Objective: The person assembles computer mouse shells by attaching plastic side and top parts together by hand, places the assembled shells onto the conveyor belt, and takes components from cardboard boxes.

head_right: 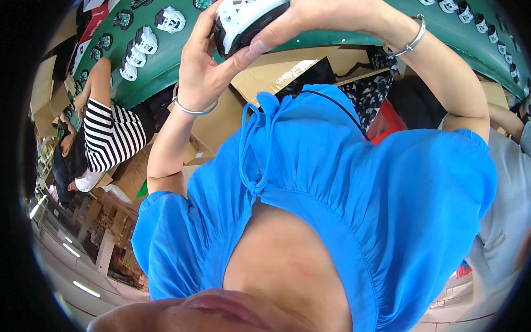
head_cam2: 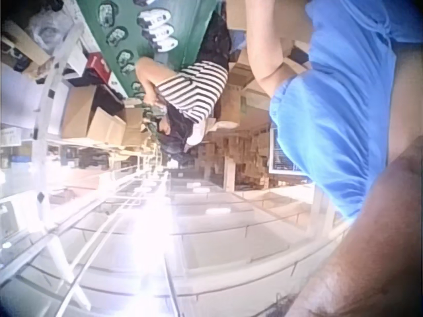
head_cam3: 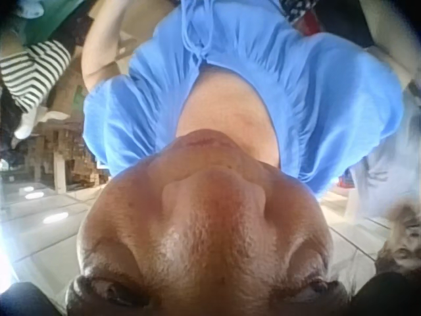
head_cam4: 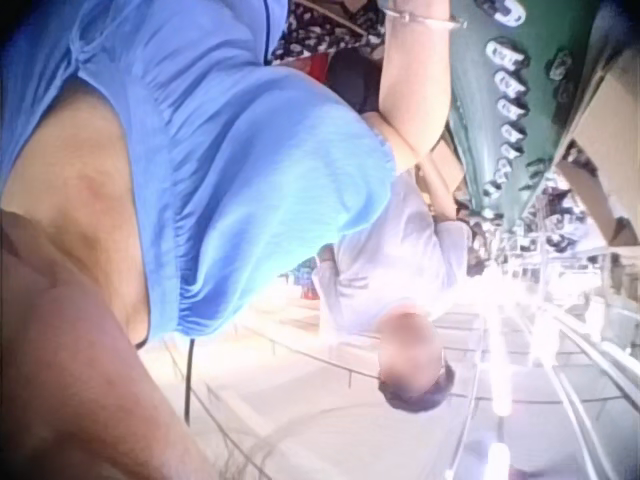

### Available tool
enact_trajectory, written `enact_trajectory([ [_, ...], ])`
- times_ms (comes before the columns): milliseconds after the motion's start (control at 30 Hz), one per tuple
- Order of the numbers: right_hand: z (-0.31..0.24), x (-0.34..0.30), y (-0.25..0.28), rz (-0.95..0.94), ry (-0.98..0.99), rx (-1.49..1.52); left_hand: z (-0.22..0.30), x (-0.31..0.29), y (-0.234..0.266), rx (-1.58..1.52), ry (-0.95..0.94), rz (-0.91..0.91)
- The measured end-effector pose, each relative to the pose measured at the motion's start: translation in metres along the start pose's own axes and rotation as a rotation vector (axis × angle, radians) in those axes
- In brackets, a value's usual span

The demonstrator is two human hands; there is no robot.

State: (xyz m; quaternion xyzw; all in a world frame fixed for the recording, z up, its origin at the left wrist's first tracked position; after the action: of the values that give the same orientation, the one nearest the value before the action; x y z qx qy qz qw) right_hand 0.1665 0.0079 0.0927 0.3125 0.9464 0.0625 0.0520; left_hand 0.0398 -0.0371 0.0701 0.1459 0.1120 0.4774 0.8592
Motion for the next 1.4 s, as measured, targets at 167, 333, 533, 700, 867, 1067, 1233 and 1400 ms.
enact_trajectory([
  [167,-0.035,-0.026,-0.031,0.061,-0.007,-0.026,0.032,-0.035,0.002,0.203,-0.135,0.085],
  [333,-0.036,-0.056,-0.066,0.088,-0.242,0.329,0.044,-0.071,-0.013,-0.062,-0.260,0.208],
  [533,0.002,-0.108,-0.122,0.177,-0.267,0.374,0.019,-0.109,-0.066,-0.296,0.087,-0.131],
  [700,-0.011,-0.119,-0.137,0.214,-0.041,0.046,0.029,-0.135,-0.069,-0.169,0.070,-0.114],
  [867,-0.017,-0.122,-0.142,0.140,0.033,-0.069,0.038,-0.150,-0.070,0.003,-0.087,0.077],
  [1067,0.018,-0.102,-0.117,0.070,-0.179,0.184,0.002,-0.121,-0.079,-0.264,0.161,-0.026],
  [1233,0.023,-0.085,-0.066,-0.004,-0.364,0.413,0.011,-0.087,-0.075,-0.509,0.211,-0.202],
  [1400,0.045,-0.064,-0.031,-0.121,-0.426,0.372,-0.007,-0.053,-0.069,-0.340,0.341,-0.208],
])
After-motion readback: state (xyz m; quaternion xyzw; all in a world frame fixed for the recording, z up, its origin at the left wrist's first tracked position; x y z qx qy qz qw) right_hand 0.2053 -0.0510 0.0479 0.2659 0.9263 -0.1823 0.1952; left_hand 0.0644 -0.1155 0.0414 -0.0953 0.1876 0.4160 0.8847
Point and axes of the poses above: each hand's wrist, its own x-axis towards the middle knuckle, its own y-axis out of the back of the hand, z = x × y, the point moved 7 cm from there along x, towards the middle knuckle, and after that the axes turned 8 degrees about -z, right-handed, at the moved point
